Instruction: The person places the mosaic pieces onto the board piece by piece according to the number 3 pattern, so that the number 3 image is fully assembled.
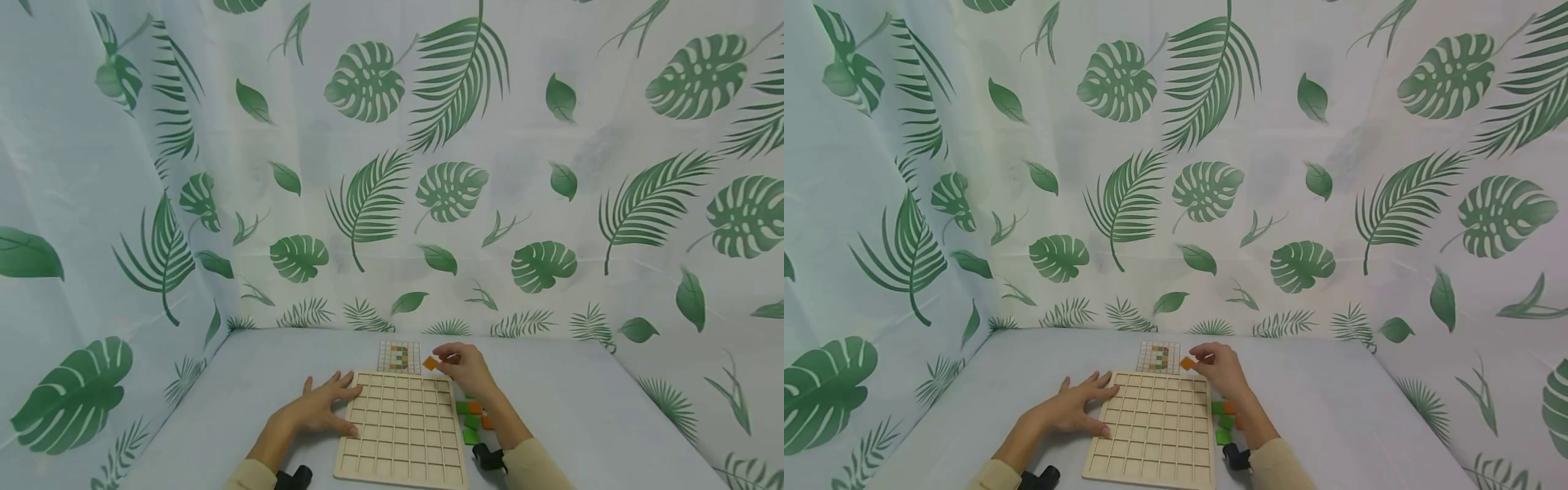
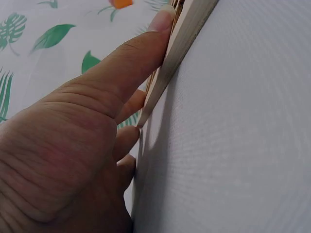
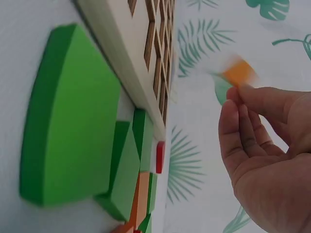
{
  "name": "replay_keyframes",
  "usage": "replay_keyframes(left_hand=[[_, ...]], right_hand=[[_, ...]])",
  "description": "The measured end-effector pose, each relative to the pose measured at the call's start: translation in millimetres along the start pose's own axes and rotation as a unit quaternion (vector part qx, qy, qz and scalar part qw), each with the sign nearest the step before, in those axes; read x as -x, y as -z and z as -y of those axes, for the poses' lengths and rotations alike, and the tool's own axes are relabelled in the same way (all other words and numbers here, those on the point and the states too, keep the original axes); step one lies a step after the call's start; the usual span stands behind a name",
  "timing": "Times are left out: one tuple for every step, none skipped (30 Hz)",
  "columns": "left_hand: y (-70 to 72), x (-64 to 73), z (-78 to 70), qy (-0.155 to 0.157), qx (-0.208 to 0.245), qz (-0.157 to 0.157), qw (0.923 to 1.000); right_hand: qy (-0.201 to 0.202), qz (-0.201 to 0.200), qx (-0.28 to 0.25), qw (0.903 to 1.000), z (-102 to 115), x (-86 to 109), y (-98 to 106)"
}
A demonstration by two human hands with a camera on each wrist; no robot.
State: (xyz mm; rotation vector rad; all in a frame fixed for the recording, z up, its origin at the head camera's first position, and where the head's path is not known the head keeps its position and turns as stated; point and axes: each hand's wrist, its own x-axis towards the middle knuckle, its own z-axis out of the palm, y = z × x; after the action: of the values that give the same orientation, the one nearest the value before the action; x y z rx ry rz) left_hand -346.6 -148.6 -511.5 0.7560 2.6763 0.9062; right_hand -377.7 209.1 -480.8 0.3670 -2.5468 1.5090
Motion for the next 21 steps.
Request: replay_keyframes(left_hand=[[0.5, 0.1, 0.3, -0.001, 0.001, 0.0, 1.0], [1.2, 0.1, 0.3, -0.002, 0.002, 0.0, 1.0], [2.0, -0.1, 0.5, -0.003, 0.002, 0.0, 1.0], [2.8, -0.4, 0.6, -0.003, 0.001, -0.001, 1.0], [3.5, -0.6, 0.5, -0.002, 0.001, -0.001, 1.0], [4.1, -1.0, 0.4, -0.001, -0.001, -0.001, 1.0], [4.6, -1.2, 0.1, 0.001, -0.003, -0.001, 1.0], [5.1, -1.3, -0.4, 0.003, -0.007, -0.001, 1.0], [5.2, -1.5, -0.4, 0.004, -0.009, -0.002, 0.9999], [5.3, -1.5, -0.6, 0.005, -0.01, -0.003, 0.9999], [5.3, -1.2, -1.1, 0.005, -0.009, -0.004, 0.9999], [5.2, -1.2, -1.1, 0.004, -0.009, -0.004, 0.9999], [4.9, -1.0, -1.2, 0.003, -0.008, -0.003, 1.0], [4.4, -0.9, -1.0, 0.002, -0.005, -0.003, 1.0], [3.9, -0.7, -0.9, 0.0, -0.002, -0.003, 1.0], [3.4, -0.4, -1.0, 0.001, 0.0, -0.002, 1.0], [2.7, -0.1, -0.8, -0.001, 0.003, -0.001, 1.0], [2.0, 0.2, -0.6, -0.001, 0.005, 0.0, 1.0], [1.3, 0.5, -0.5, -0.001, 0.008, 0.0, 1.0], [0.7, 0.8, -0.3, -0.001, 0.01, 0.0, 0.9999], [0.3, 1.1, -0.2, -0.001, 0.014, -0.001, 0.9999]], right_hand=[[0.002, 0.004, -0.004, 1.0, 1, -0.6, -1], [0.005, 0.008, -0.005, 0.9999, 2, -1.3, -2], [0.009, 0.013, -0.004, 0.9999, 3, -1.9, -3], [0.012, 0.02, -0.004, 0.9997, 4, -2.7, -4], [0.016, 0.026, 0.002, 0.9995, 5, -3.4, -5], [0.022, 0.033, 0.015, 0.9991, 6, -4.0, -6], [0.025, 0.042, 0.029, 0.9984, 7, -4.6, -7], [0.034, 0.05, 0.046, 0.9971, 8, -5.5, -9], [0.041, 0.062, 0.063, 0.9952, 9, -6.3, -11], [0.048, 0.075, 0.083, 0.9926, 9, -7.4, -12], [0.055, 0.089, 0.104, 0.9891, 10, -8.3, -15], [0.064, 0.105, 0.124, 0.9846, 11, -9.3, -17], [0.069, 0.121, 0.14, 0.9803, 12, -10.7, -19], [0.076, 0.135, 0.158, 0.9753, 13, -11.8, -22], [0.081, 0.148, 0.177, 0.9697, 13, -12.8, -24], [0.086, 0.157, 0.194, 0.9645, 14, -13.6, -27], [0.087, 0.165, 0.208, 0.9603, 14, -14.3, -30], [0.089, 0.169, 0.221, 0.9564, 14, -14.9, -32], [0.087, 0.172, 0.231, 0.9537, 15, -15.4, -35], [0.087, 0.175, 0.241, 0.9507, 15, -15.8, -37], [0.088, 0.176, 0.249, 0.9484, 15, -16.2, -39]])
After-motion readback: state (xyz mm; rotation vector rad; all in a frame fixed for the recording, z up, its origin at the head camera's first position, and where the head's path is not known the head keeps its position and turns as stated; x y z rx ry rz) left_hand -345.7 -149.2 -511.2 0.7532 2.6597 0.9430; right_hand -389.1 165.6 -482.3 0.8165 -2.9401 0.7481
